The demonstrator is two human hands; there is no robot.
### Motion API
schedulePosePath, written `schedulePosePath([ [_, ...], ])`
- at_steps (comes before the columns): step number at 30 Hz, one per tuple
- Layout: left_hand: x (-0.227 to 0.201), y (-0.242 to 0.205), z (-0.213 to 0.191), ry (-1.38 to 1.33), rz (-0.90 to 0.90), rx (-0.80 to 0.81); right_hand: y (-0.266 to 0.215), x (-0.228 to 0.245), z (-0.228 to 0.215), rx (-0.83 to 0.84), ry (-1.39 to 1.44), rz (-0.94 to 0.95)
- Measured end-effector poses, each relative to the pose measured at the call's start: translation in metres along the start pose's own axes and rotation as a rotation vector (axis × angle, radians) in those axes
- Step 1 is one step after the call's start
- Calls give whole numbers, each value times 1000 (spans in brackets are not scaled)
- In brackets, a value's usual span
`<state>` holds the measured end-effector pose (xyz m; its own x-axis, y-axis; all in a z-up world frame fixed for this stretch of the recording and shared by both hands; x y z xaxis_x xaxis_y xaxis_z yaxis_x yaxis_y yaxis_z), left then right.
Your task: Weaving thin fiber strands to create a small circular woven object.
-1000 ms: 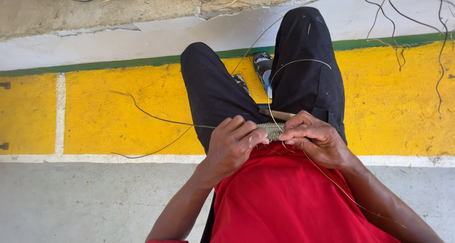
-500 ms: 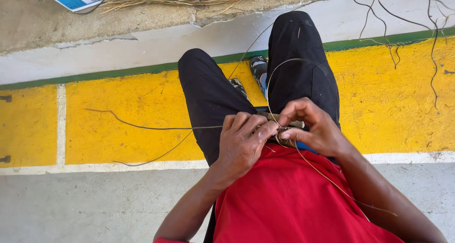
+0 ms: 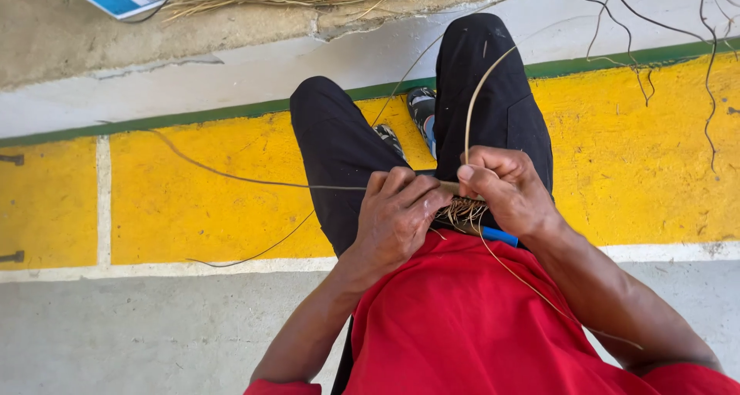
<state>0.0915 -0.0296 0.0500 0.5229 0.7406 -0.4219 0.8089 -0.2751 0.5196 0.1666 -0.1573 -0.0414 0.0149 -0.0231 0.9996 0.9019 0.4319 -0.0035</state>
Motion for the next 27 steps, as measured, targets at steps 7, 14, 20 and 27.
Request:
schedulePosePath([
  [7, 23, 4, 20, -47, -52, -12, -32, 92, -65, -228, 116, -290],
  [14, 30, 6, 25, -16, -9, -22, -61, 103, -38, 37, 153, -467],
  [20, 30, 6, 23, -56, -8, -49, -39, 70, -4, -179, -583, -418],
  [27, 33, 5, 29, -24, -19, -33, -34, 72, 2, -199, -672, -571],
])
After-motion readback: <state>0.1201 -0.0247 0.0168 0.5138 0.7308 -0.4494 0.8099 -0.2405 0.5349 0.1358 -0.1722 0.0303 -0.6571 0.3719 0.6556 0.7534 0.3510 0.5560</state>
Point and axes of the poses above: each hand's wrist, its own y-axis towards the middle knuckle, its own z-axis out of the palm, x = y × z, the point moved 10 cm from there along y, towards the middle knuckle, and after that the axes turned 5 degrees about -x, right-handed, at the moved point
